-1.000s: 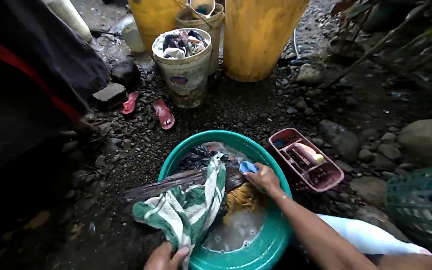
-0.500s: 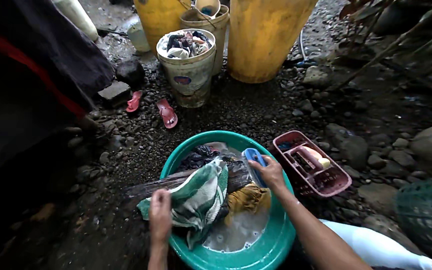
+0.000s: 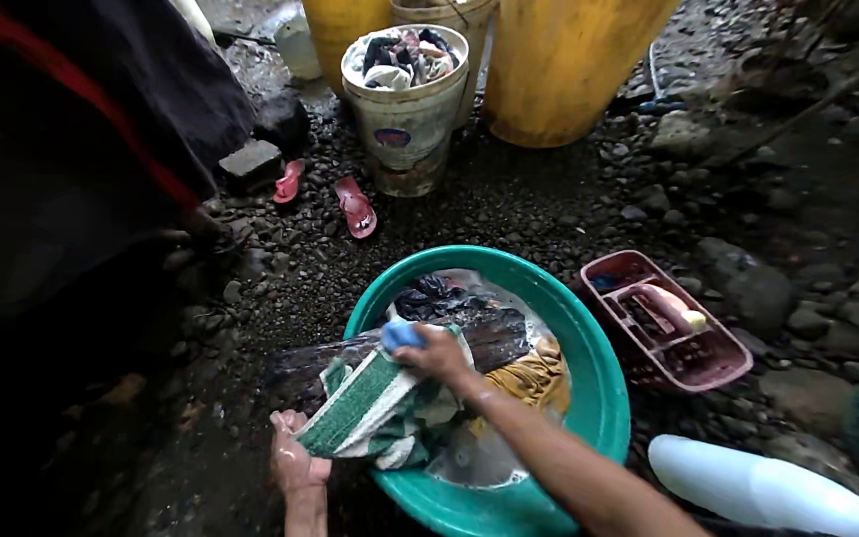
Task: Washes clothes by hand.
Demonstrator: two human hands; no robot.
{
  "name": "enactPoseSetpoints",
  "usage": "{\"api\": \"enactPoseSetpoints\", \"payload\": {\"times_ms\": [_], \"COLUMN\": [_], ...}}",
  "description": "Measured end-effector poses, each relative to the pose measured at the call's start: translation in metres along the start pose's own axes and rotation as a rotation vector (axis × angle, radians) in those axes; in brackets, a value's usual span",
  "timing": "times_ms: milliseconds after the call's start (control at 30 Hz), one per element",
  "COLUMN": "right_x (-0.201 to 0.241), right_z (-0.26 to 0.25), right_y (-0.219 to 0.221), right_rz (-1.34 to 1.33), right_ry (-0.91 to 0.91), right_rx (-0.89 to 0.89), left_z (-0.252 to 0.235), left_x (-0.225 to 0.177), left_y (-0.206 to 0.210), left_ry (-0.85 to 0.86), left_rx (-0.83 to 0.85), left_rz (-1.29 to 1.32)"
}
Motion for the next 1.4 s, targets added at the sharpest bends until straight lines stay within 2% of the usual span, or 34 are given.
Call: {"api": "enactPoseSetpoints", "payload": {"times_ms": [67, 133, 167, 233, 300, 367, 400, 433, 533, 567, 633, 667, 700, 767, 833, 867, 900, 967, 1067, 1133, 1167, 1200, 1267, 1333, 1367, 1400], "right_x": [-0.062, -0.064, -0.042, 0.035, 0.117, 0.155, 0.145, 0.116, -0.004, -0.033, -0.052, -0.037, -0.008, 0.076, 0.152, 0.171, 0.169, 0.111, 0.002, -0.021, -0.009, 0.018, 0.092, 0.158, 0.174, 0.171], "right_z": [-0.001, 0.004, 0.009, 0.024, 0.049, 0.049, 0.037, 0.021, -0.016, -0.021, -0.023, -0.019, -0.012, 0.016, 0.045, 0.048, 0.039, -0.001, -0.046, -0.049, -0.045, -0.036, -0.001, 0.039, 0.045, 0.037], "right_y": [-0.049, -0.068, -0.063, -0.023, 0.037, 0.074, 0.075, 0.064, -0.015, -0.039, -0.068, -0.068, -0.057, -0.004, 0.056, 0.073, 0.078, 0.051, -0.027, -0.056, -0.057, -0.047, 0.004, 0.063, 0.08, 0.084], "right_rz": [0.122, 0.183, 0.15, -0.024, -0.105, -0.024, 0.018, 0.041, 0.098, 0.144, 0.227, 0.221, 0.17, 0.033, 0.026, 0.072, 0.122, 0.151, 0.215, 0.314, 0.32, 0.287, 0.136, 0.06, 0.08, 0.095], "right_ry": [0.2, 0.289, 0.245, -0.01, -0.298, -0.434, -0.413, -0.332, -0.028, 0.07, 0.186, 0.16, 0.05, -0.337, -0.707, -0.807, -0.812, -0.578, -0.198, -0.037, -0.046, -0.133, -0.477, -0.82, -0.898, -0.893], "right_rx": [-0.098, -0.094, -0.073, 0.026, 0.26, 0.449, 0.445, 0.387, 0.067, 0.009, -0.022, -0.006, 0.027, 0.164, 0.392, 0.47, 0.5, 0.419, 0.176, 0.134, 0.139, 0.153, 0.254, 0.447, 0.52, 0.528], "left_z": [0.002, 0.003, 0.002, 0.0, 0.008, 0.014, 0.01, 0.005, 0.0, -0.001, -0.001, -0.002, -0.003, -0.001, 0.007, 0.007, 0.001, -0.006, -0.007, -0.006, -0.007, -0.008, -0.005, 0.006, 0.005, 0.001], "left_x": [-0.001, 0.0, 0.0, 0.0, 0.002, 0.003, 0.002, 0.002, 0.002, 0.001, 0.001, 0.002, 0.003, 0.007, 0.007, 0.008, 0.01, 0.008, 0.002, 0.001, 0.001, 0.001, 0.005, 0.008, 0.009, 0.009], "left_y": [0.003, 0.002, 0.001, -0.001, -0.009, -0.013, -0.011, -0.009, 0.0, 0.001, 0.001, 0.001, 0.001, -0.005, -0.021, -0.026, -0.027, -0.014, -0.001, 0.002, 0.002, 0.002, -0.003, -0.022, -0.029, -0.027], "left_ry": [0.011, 0.031, 0.044, 0.071, 0.051, 0.01, 0.01, 0.033, 0.05, 0.046, 0.04, 0.04, 0.043, 0.045, 0.019, 0.011, 0.005, 0.001, 0.005, 0.004, 0.006, 0.011, 0.0, -0.013, 0.013, 0.013], "left_rx": [0.008, -0.011, -0.015, -0.021, -0.01, 0.043, 0.024, -0.006, 0.012, 0.016, 0.018, 0.017, 0.015, 0.007, 0.125, 0.153, 0.146, 0.033, 0.048, 0.052, 0.04, 0.026, 0.014, 0.165, 0.237, 0.232], "left_rz": [0.015, -0.022, -0.057, -0.127, -0.214, -0.226, -0.181, -0.142, -0.054, -0.043, -0.034, -0.035, -0.039, -0.093, -0.139, -0.114, -0.08, -0.026, 0.053, 0.049, 0.037, 0.025, -0.026, -0.076, -0.045, -0.029]}}
Point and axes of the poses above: each hand's wrist, its own z-axis away from the middle knuckle, its own y-axis out of the palm, x = y × z, the point moved 7 cm from there along -z, towards the middle knuckle, and after that the axes turned 3 degrees about z, right-handed, at the moved point
